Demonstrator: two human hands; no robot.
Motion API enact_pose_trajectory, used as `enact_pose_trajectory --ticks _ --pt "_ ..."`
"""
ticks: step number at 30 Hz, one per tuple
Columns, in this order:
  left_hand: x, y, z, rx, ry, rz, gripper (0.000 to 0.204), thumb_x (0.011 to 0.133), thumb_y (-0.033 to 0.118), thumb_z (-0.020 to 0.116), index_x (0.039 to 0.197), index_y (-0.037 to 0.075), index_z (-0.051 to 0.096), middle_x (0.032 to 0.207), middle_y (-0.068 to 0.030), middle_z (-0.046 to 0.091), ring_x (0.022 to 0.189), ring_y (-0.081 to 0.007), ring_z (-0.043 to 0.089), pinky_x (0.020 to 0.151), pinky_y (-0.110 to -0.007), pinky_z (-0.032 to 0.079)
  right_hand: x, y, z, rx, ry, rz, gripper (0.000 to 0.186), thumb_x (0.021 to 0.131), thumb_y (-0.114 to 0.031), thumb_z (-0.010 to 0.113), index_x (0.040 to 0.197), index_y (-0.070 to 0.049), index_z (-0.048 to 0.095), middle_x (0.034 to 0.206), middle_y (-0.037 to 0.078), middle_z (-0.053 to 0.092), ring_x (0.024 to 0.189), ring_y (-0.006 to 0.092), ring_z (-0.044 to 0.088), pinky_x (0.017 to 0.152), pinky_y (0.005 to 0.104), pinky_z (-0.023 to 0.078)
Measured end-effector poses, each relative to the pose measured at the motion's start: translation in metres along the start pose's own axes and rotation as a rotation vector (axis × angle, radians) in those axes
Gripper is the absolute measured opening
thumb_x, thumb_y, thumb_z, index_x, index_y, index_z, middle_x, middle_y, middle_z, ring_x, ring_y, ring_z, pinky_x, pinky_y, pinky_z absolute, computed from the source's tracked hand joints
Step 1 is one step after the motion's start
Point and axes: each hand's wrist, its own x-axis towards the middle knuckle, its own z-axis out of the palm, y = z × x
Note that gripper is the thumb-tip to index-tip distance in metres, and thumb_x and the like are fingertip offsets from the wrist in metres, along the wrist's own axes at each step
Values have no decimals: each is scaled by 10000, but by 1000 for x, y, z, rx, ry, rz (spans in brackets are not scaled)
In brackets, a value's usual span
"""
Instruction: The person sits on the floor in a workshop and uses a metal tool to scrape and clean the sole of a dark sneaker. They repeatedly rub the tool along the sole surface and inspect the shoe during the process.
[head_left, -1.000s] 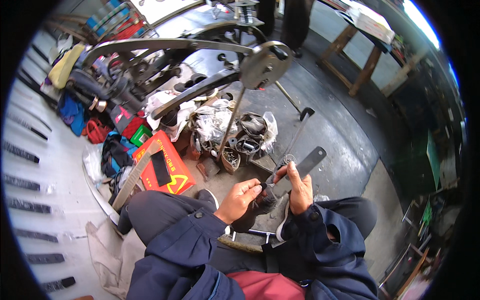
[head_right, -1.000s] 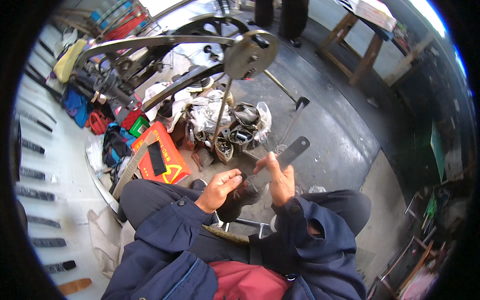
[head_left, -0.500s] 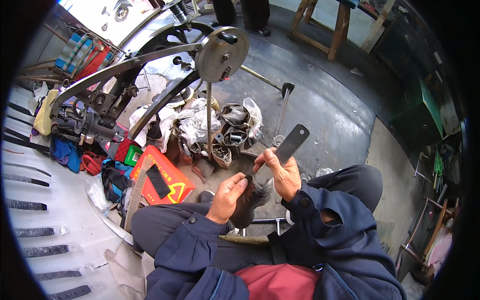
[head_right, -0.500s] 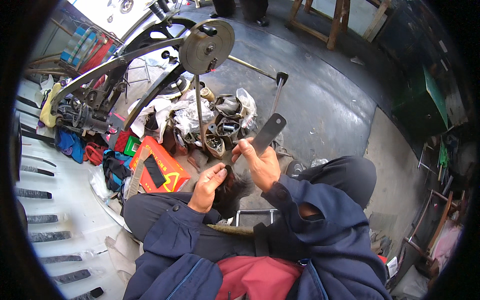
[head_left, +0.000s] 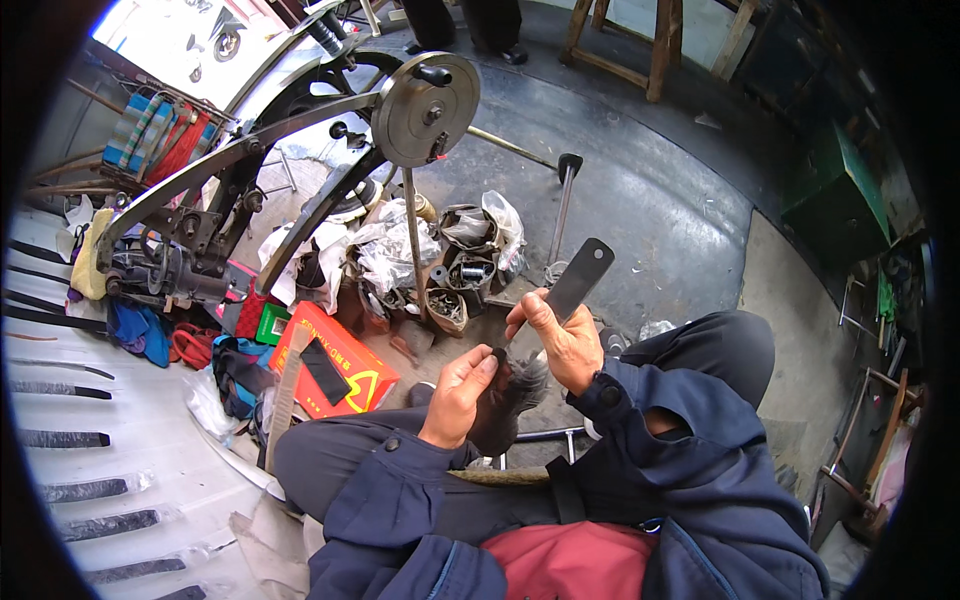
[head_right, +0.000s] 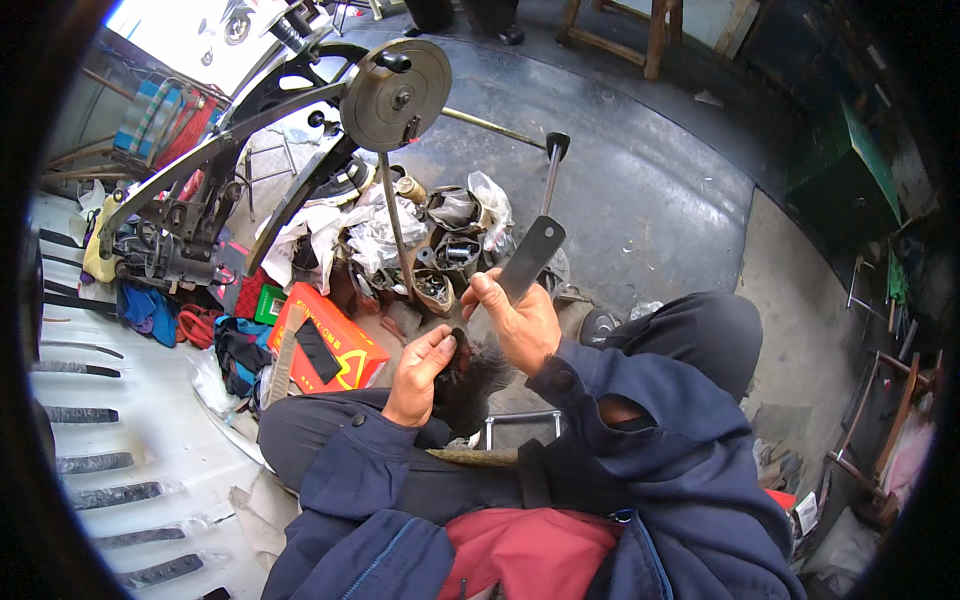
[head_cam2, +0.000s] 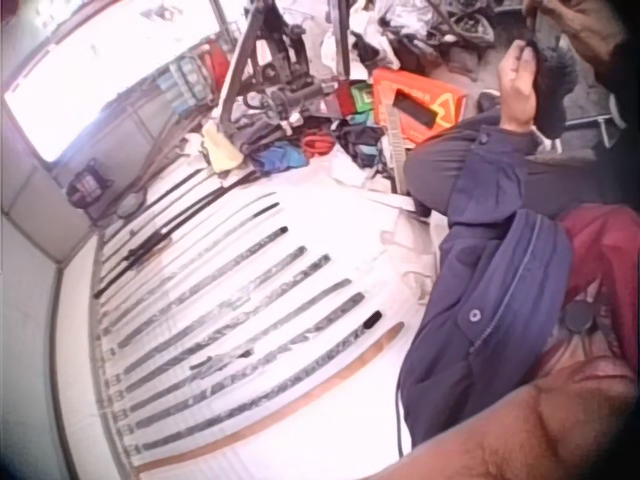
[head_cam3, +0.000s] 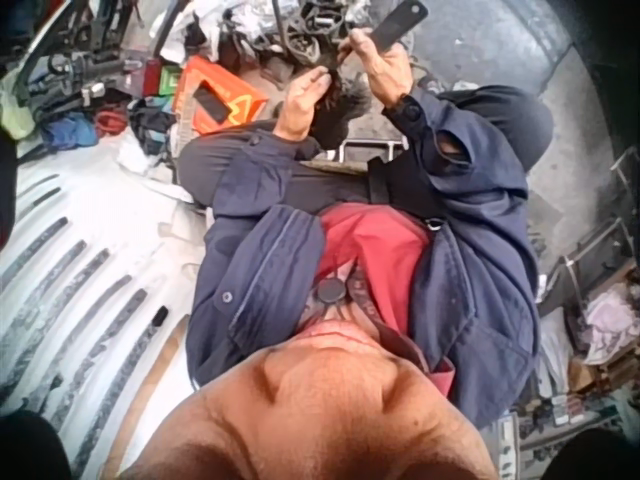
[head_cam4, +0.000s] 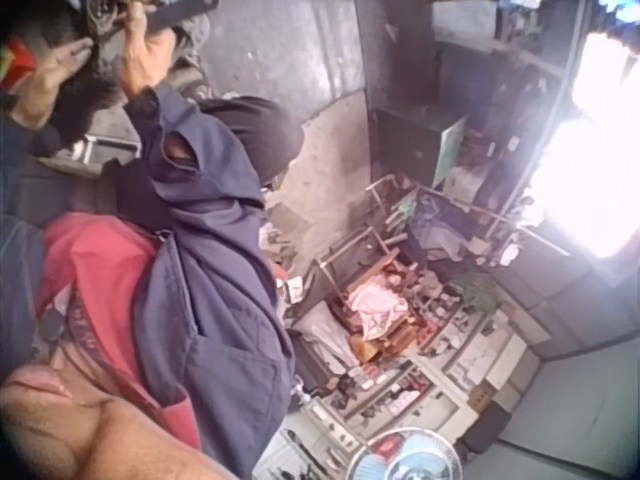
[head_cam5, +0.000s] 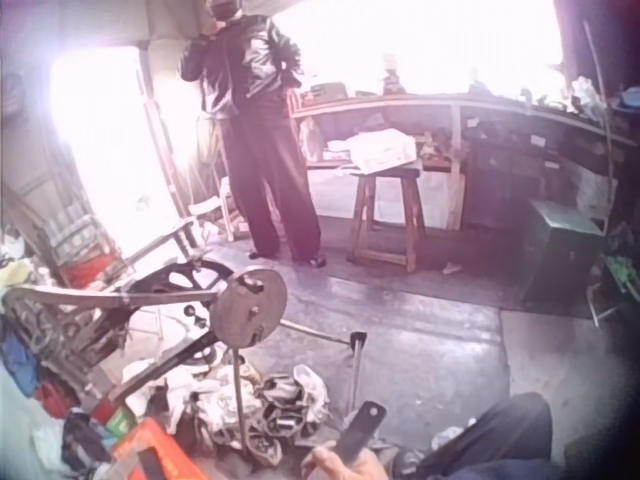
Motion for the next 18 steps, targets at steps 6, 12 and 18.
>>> enact_pose_trajectory --ticks 6,12,18 --pt "-1 1 0 29 1 5 222 1071 218 525 1051 18 618 930 5 622 858 -75 542 805 -223 427 2 0 -2 -27 -28 20 431 1071 -377 545 915 -6 699 819 53 692 826 146 630 850 332 465" --pt "-1 3 0 29 58 44 194 1066 207 534 1074 30 612 935 -2 622 864 -76 546 811 -231 439 4 4 -10 -26 -98 247 348 1048 -315 589 930 -6 698 769 40 669 716 125 604 681 291 468" --pt "1 4 2 72 119 181 154 1052 147 560 1168 61 508 932 7 607 847 -60 560 775 -220 457 0 6 -7 -104 -184 412 209 932 -202 719 928 6 710 758 47 675 704 119 619 649 293 486"
